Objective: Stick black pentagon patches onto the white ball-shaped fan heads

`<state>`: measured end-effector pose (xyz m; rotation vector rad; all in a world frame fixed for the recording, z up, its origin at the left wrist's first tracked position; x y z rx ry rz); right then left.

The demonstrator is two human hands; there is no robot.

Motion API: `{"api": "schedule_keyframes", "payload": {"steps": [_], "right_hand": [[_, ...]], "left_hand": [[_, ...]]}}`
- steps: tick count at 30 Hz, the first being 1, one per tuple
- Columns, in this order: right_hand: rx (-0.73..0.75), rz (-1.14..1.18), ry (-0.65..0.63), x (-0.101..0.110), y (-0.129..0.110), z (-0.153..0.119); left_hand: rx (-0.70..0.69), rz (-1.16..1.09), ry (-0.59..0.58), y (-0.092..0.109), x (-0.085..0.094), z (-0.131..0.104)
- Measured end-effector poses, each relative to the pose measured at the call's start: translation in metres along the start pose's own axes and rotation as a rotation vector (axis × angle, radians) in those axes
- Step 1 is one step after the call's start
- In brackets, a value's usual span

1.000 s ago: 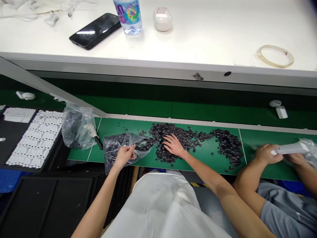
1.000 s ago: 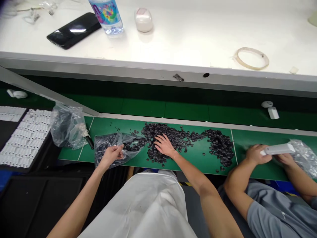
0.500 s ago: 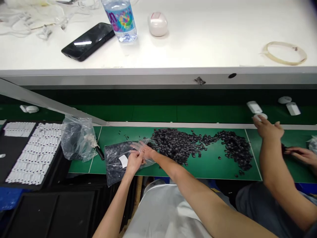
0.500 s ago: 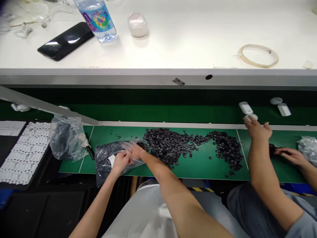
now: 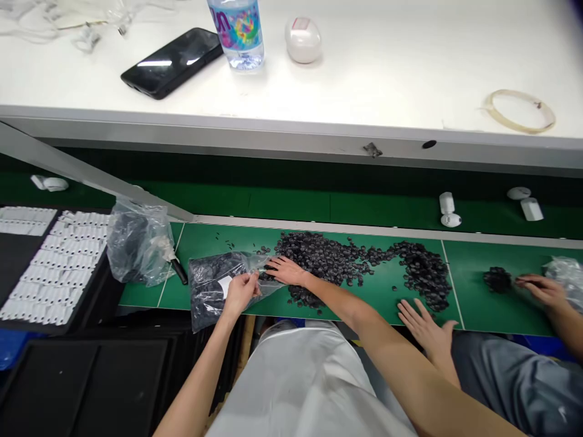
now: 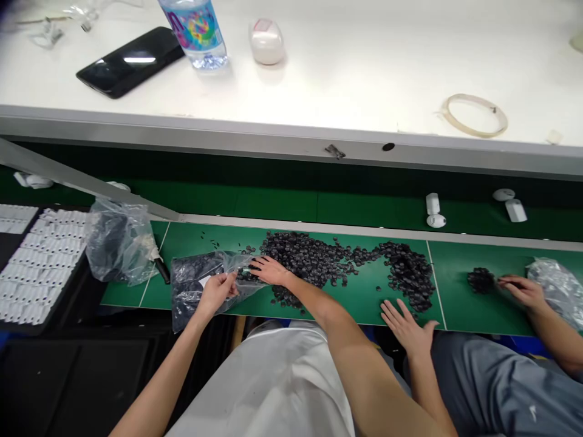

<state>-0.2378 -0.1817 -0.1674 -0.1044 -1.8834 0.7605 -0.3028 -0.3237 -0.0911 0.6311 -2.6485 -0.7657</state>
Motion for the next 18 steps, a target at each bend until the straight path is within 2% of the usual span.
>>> {"api": "schedule_keyframes", "payload": {"steps": [5,9,12,15,18], "right_hand": [[-0.100,0.138,0.160,0.007,-0.001,-0.024],[-0.350,0.297,0.318,0.003,0.009,-0.045],[-0.545,0.419,0.394,-0.004,0.021,-0.059],[-0.647,0.530,0.368,-0.010,0.029,-0.060],[-0.682,0.610,0.266,-0.013,0.031,-0.049]], "left_hand": [[0.012,-0.011,0.005,0.008,0.001,-0.002],[0.011,-0.031,0.025,0.010,0.013,-0.011],[0.008,-0.037,0.056,0.010,0.029,-0.024],[0.002,-0.040,0.084,0.011,0.049,-0.040],[-0.010,-0.039,0.096,0.017,0.063,-0.051]]}}
Point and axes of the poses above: each hand's wrist, its own z-axis towards the middle knuckle, its own x-axis out of the back of the hand, y = z × x, the point moved 7 cm from there along z, towards the middle knuckle, and after that the axes turned 13 degrees about -y, right-handed, at the moved point
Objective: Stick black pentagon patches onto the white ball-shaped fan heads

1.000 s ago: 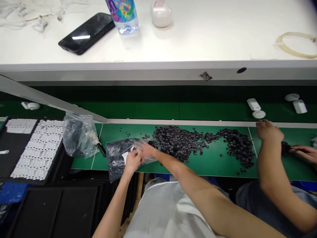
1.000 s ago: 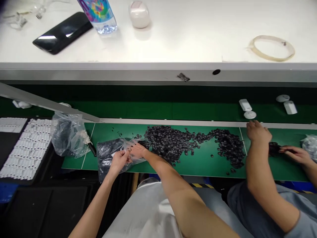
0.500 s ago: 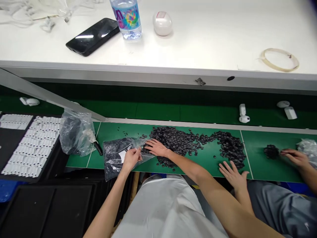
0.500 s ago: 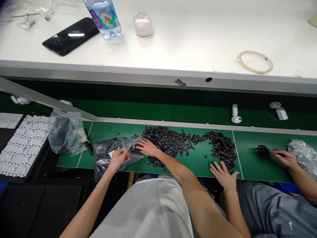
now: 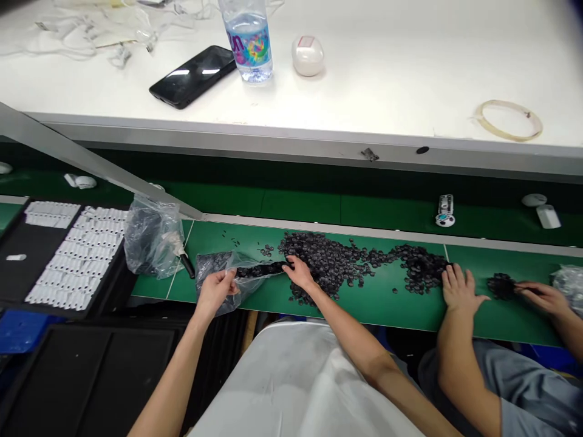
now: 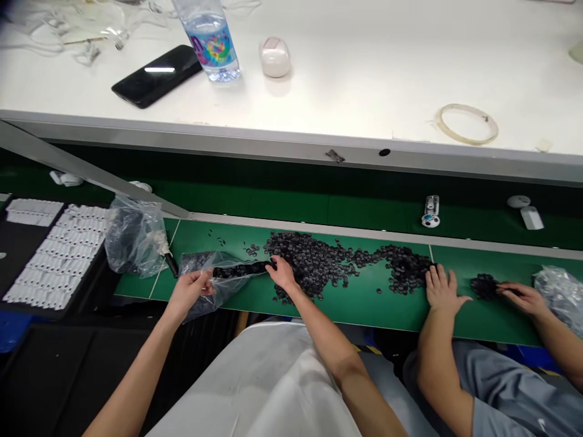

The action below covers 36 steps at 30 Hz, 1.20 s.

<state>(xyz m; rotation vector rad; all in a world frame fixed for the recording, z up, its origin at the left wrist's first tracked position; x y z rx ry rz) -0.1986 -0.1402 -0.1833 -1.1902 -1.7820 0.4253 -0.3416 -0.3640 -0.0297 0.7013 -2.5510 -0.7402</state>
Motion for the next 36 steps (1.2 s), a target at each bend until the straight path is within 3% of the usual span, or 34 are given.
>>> {"api": "schedule_keyframes", "payload": {"steps": [4,9,12,14,18,20,24,28,31,36], "right_hand": [[-0.052,-0.038,-0.098,-0.008,-0.020,0.008],[-0.059,-0.228,-0.091,-0.007,-0.050,-0.014],[0.003,-0.348,-0.008,0.001,-0.049,-0.019],[0.122,-0.400,-0.022,-0.004,-0.050,-0.018],[0.491,-0.491,-0.256,-0.042,-0.066,-0.012],[0.591,-0.550,-0.338,-0.059,-0.073,-0.001],[0.659,-0.679,-0.398,-0.076,-0.078,0.018],[0.712,-0.790,-0.409,-0.084,-0.084,0.007],[0.701,-0.845,-0.419,-0.091,-0.090,0.002],[0.673,-0.861,-0.407,-0.086,-0.082,0.024]], "left_hand": [[0.005,-0.005,0.020,0.009,-0.002,-0.013],[0.049,-0.066,0.084,0.010,-0.031,-0.032],[0.065,-0.112,0.112,0.006,-0.041,-0.025],[0.068,-0.126,0.107,0.002,-0.046,-0.019],[0.064,-0.103,0.052,0.000,-0.066,-0.015],[0.063,-0.079,0.025,0.000,-0.073,-0.016],[0.066,-0.046,0.017,-0.004,-0.073,-0.017],[0.058,-0.033,0.004,-0.014,-0.071,-0.014],[0.043,-0.015,-0.032,-0.018,-0.076,-0.003],[0.024,0.013,-0.099,-0.019,-0.082,0.028]]}}
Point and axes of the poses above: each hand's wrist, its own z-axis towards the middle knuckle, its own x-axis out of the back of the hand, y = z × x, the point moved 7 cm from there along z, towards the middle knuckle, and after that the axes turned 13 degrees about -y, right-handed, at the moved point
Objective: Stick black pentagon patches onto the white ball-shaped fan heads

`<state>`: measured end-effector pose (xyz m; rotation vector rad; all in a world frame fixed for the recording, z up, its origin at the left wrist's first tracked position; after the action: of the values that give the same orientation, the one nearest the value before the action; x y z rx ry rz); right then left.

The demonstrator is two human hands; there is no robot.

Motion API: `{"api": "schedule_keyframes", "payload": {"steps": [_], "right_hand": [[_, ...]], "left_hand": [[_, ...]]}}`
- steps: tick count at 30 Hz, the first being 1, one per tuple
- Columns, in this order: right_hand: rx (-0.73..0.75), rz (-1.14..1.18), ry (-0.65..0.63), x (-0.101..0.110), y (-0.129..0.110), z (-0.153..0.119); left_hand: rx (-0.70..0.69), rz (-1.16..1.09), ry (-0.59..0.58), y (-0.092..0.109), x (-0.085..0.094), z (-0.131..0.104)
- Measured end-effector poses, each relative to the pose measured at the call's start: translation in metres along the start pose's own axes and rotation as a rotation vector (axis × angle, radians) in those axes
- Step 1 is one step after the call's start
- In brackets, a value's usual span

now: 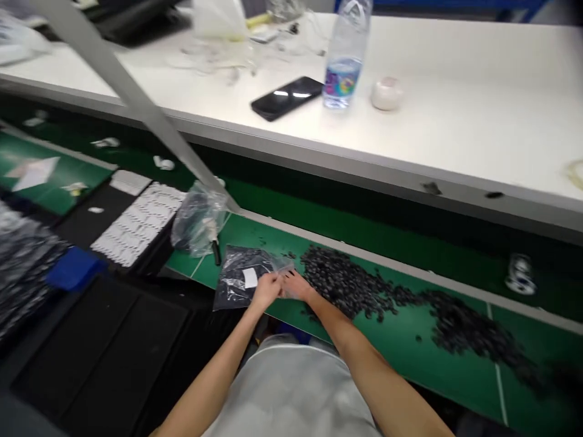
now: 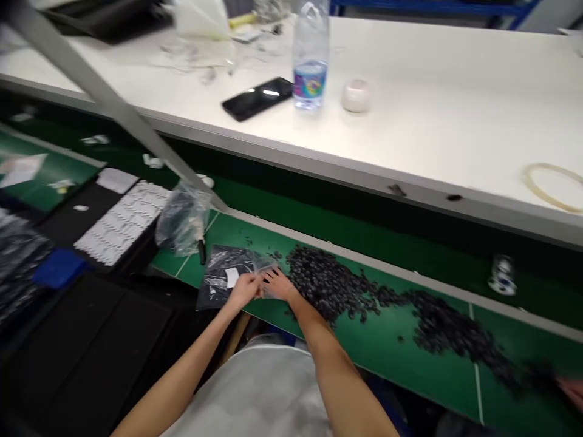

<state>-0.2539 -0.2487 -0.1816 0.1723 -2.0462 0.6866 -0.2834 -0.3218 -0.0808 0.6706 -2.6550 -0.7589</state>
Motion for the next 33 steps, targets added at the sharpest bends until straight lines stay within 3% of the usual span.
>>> {"api": "schedule_keyframes", "payload": {"steps": [4,13,22,26,33], "right_hand": [[0.020,-0.023,0.023,-0.004,0.016,-0.017],[0.080,-0.054,0.035,0.003,0.028,-0.055],[-0.075,0.023,0.001,-0.001,0.058,-0.109],[-0.156,0.101,0.019,-0.003,0.067,-0.127],[-0.286,0.310,0.126,0.008,0.058,-0.150]], "left_hand": [[0.001,-0.012,0.004,-0.004,0.002,0.009],[0.040,-0.042,0.023,-0.008,0.004,0.006],[0.045,0.006,0.081,0.001,0.026,-0.017],[0.032,0.050,0.135,0.010,0.047,-0.035],[-0.007,0.045,0.223,0.022,0.105,-0.075]]}}
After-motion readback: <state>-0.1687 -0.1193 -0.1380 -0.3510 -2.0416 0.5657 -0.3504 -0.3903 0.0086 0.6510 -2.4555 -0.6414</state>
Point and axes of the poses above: each hand's wrist, its own z-axis towards the middle knuckle, its own x-axis out of the back of the hand, y = z × x, the point moved 7 cm from there along z, towards the middle knuckle, and after that the axes turned 13 degrees about -y, right-handed, at the moved point
